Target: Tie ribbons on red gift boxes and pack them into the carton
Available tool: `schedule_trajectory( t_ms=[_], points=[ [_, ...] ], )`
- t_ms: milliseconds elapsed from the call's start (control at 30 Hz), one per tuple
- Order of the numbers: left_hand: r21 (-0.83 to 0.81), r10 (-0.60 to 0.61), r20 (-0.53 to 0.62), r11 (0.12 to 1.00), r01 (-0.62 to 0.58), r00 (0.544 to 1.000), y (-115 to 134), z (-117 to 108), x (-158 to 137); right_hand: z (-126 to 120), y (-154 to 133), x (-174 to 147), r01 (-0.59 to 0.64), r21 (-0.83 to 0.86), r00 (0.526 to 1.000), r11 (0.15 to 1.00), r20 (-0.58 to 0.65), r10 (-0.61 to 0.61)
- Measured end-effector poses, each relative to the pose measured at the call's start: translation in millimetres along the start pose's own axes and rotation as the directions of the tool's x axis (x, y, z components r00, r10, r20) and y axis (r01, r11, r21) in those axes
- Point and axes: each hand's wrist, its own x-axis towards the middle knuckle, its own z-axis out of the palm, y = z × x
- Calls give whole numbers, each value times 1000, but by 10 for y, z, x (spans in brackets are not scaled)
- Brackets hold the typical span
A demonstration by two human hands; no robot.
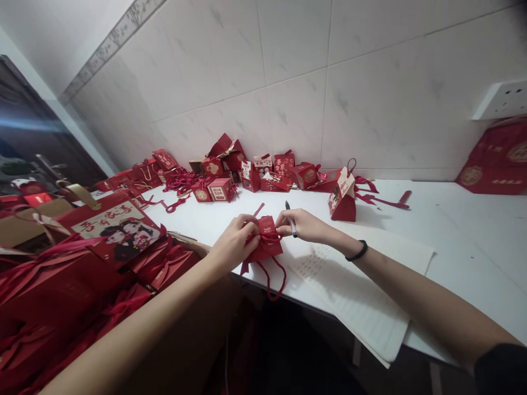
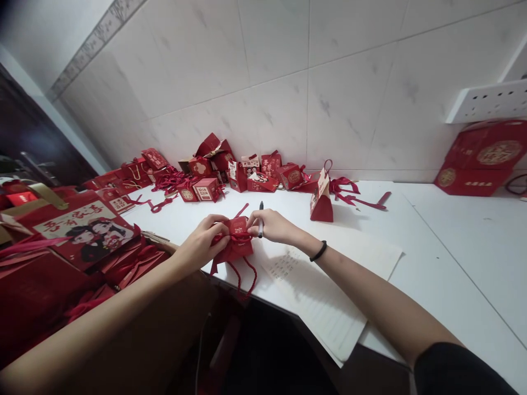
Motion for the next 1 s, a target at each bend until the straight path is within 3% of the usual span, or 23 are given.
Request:
schedule_trajectory(
  t_ms=[233,600,767,833,900,1000],
  points=[
    [-20,-30,8,999,30,1000,7,-12,1,15,-64,-40,78,-206,996,975,-27,-85],
    [-35,-43,5,998,43,999,27,-21,-8,8,-31,-22,129,-160,992,979,24,-127],
    [-50,-65,24,997,66,998,21,-25,-2,-54,-139,-66,38,-277,998,960,-39,-51],
    [-54,-73,30,996,75,997,22,-26,1,-82,-195,-95,-59,-436,990,898,-143,-5],
    [-54,-74,28,996,76,997,26,-27,2,-102,-232,-111,-112,-610,970,784,-238,-47],
    [-56,-72,22,996,73,997,32,-28,-2,-112,-241,-103,-9,-745,962,667,-189,-198]
  ],
)
